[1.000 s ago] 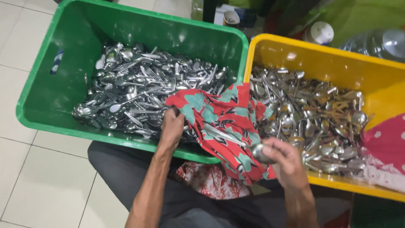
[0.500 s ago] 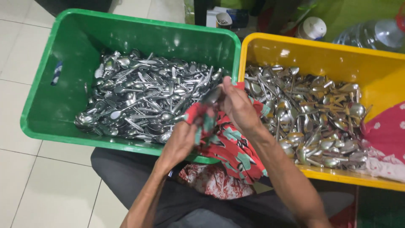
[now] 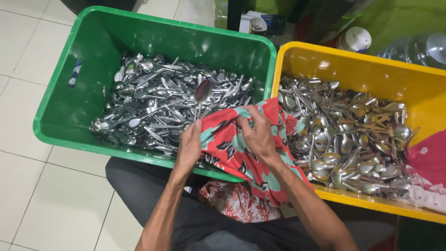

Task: Polishing stainless steel spoons with a cloth and moving them from a green bin to a yellow bin.

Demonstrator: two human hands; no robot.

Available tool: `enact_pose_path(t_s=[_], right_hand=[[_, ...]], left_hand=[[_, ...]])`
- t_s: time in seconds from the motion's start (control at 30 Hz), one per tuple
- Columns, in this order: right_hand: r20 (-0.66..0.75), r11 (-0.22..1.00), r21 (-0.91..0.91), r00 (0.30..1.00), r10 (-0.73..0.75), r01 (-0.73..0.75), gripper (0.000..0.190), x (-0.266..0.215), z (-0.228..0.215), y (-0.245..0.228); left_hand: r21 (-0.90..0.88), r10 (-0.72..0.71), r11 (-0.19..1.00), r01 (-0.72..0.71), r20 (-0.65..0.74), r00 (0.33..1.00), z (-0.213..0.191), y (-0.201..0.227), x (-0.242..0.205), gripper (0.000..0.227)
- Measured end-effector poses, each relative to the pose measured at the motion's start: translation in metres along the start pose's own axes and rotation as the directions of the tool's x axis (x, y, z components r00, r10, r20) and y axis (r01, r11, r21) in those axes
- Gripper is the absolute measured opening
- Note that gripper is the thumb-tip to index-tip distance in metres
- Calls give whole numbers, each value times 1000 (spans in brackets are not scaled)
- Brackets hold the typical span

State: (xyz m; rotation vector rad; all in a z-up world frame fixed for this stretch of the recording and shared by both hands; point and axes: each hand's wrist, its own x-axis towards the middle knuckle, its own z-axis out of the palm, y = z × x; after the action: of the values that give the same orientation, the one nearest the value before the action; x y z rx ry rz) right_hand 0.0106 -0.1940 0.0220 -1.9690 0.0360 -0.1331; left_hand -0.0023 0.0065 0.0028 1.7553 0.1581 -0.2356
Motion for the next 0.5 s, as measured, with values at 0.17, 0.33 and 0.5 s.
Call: enact_pose_path(t_s=[0.17, 0.33, 0.5], right_hand=[[-147, 988, 139, 985, 90, -70, 18, -1, -17, -33], [-169, 966, 237, 975, 147, -105, 14, 14, -21, -2], [-65, 750, 647, 971, 229, -134, 32, 12, -17, -1]], left_hand=[[-237, -21, 971, 13, -29, 999, 1, -6, 7, 31], [-296, -30, 955, 12, -57, 998, 7, -13, 8, 35], [-188, 39, 981, -46, -43, 998, 26, 13, -4, 55]])
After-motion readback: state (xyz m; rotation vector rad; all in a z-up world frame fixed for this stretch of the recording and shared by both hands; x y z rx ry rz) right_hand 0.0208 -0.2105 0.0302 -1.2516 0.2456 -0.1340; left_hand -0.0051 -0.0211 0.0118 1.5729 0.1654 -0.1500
